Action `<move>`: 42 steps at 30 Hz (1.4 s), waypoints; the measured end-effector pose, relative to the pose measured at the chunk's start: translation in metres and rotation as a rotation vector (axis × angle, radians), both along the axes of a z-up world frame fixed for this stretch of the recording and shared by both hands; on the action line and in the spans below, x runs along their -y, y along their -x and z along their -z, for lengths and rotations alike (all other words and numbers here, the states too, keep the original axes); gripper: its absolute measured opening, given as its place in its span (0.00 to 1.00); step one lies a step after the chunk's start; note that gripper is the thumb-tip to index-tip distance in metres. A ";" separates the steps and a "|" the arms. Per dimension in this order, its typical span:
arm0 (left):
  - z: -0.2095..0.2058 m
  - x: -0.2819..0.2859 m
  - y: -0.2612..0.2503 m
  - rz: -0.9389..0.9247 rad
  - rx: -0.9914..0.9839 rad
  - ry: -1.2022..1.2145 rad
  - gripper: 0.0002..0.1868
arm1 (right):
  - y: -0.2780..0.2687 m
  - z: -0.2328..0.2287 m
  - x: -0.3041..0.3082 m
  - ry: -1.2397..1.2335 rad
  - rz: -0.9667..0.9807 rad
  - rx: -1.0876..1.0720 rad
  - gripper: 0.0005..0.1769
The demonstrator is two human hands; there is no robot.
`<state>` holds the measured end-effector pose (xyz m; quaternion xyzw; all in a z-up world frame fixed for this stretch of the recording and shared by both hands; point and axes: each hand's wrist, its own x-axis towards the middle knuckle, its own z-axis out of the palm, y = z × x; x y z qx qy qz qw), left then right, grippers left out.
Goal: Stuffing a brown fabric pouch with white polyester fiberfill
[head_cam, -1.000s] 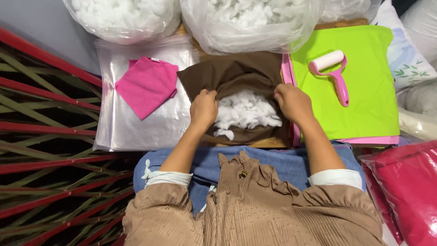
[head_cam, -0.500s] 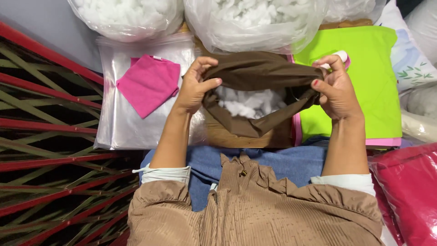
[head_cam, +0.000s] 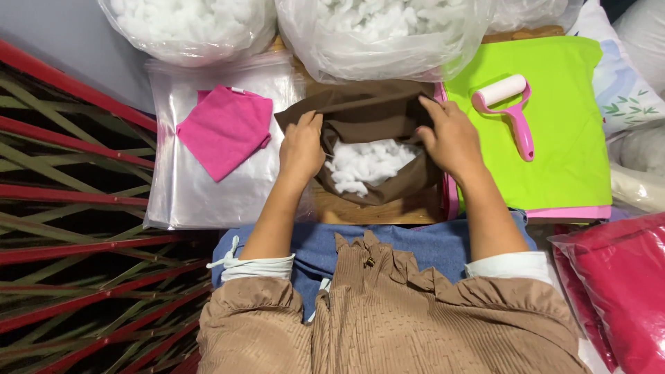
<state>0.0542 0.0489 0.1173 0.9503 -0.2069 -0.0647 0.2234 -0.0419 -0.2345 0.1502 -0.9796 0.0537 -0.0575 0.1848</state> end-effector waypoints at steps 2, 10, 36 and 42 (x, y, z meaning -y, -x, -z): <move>0.005 0.001 -0.001 -0.014 -0.081 -0.003 0.35 | -0.004 0.004 -0.006 0.027 0.028 -0.099 0.42; 0.041 0.006 -0.004 -0.053 0.064 -0.052 0.11 | -0.024 0.084 0.021 0.072 0.094 -0.360 0.43; 0.017 -0.005 0.037 0.483 0.344 0.149 0.25 | 0.048 0.006 -0.012 0.063 -0.273 0.122 0.21; 0.064 0.015 0.059 0.571 0.350 -0.075 0.08 | 0.051 0.077 -0.039 0.375 -0.363 0.151 0.02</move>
